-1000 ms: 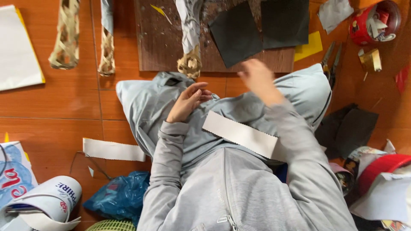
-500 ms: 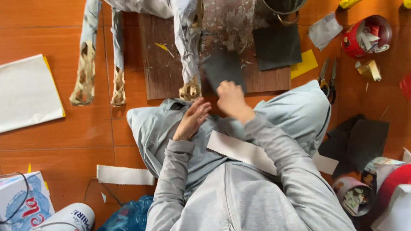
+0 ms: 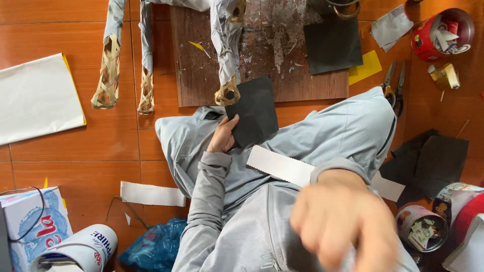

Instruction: Applying paper and tape to the leg of a giraffe model.

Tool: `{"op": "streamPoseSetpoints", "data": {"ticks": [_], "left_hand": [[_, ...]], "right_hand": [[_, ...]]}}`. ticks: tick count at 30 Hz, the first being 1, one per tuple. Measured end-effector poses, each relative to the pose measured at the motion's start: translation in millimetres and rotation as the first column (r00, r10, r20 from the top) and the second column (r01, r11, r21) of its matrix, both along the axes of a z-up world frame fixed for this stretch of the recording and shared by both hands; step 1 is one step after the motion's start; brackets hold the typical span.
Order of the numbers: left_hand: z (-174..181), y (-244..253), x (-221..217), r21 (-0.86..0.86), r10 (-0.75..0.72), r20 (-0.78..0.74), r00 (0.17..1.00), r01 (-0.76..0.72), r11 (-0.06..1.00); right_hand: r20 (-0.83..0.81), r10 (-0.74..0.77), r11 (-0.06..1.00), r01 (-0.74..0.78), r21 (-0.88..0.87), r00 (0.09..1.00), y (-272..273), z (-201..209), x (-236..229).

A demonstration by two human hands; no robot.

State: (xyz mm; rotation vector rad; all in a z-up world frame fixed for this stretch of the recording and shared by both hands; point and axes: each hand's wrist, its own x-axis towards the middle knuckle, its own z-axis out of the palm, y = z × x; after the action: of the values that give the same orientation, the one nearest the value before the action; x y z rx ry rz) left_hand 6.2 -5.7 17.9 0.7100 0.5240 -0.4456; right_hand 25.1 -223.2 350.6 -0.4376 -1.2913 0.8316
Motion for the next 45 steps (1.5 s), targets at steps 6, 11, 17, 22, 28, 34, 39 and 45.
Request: {"op": "streamPoseSetpoints", "data": {"ticks": [6,11,17,22,28,34,39,45], "left_hand": [[-7.7,1.7,0.6,-0.015,0.058,-0.046,0.997,-0.059,0.998],[-18.1,3.3,-0.7,-0.004,0.009,0.011,1.0,-0.009,1.0],[-3.5,-0.2,3.1,-0.059,0.048,-0.028,0.998,-0.05,0.997],[-3.2,1.2,1.0,-0.074,0.013,-0.009,1.0,-0.013,0.997],[6.7,-1.3,4.3,-0.106,0.019,0.041,0.999,-0.014,0.994],[-2.3,-1.7,3.7,-0.175,0.078,0.028,0.997,-0.072,0.982],[-11.9,2.5,5.5,-0.185,0.084,0.045,0.995,-0.075,0.98],[-18.4,3.0,6.1,-0.186,0.048,0.086,0.995,-0.031,0.982]], "right_hand": [[0.209,0.021,0.934,-0.094,0.345,0.978,5.5,24.8,-11.0],[0.188,0.054,0.936,-0.115,0.333,0.981,9.5,23.6,-11.7],[0.196,0.042,0.941,-0.105,0.322,0.98,12.5,19.4,-9.4],[0.237,0.035,0.934,-0.116,0.337,0.971,14.3,-7.2,0.2],[0.151,-0.945,0.133,0.764,-0.631,0.289,63.0,-146.9,43.9],[-0.065,-0.942,0.236,0.51,-0.827,0.33,98.4,-247.1,71.5],[-0.081,-0.941,0.227,0.435,-0.871,0.33,113.7,-249.3,82.4],[-0.148,-0.923,0.307,0.445,-0.841,0.356,107.3,-237.9,70.7]]}}
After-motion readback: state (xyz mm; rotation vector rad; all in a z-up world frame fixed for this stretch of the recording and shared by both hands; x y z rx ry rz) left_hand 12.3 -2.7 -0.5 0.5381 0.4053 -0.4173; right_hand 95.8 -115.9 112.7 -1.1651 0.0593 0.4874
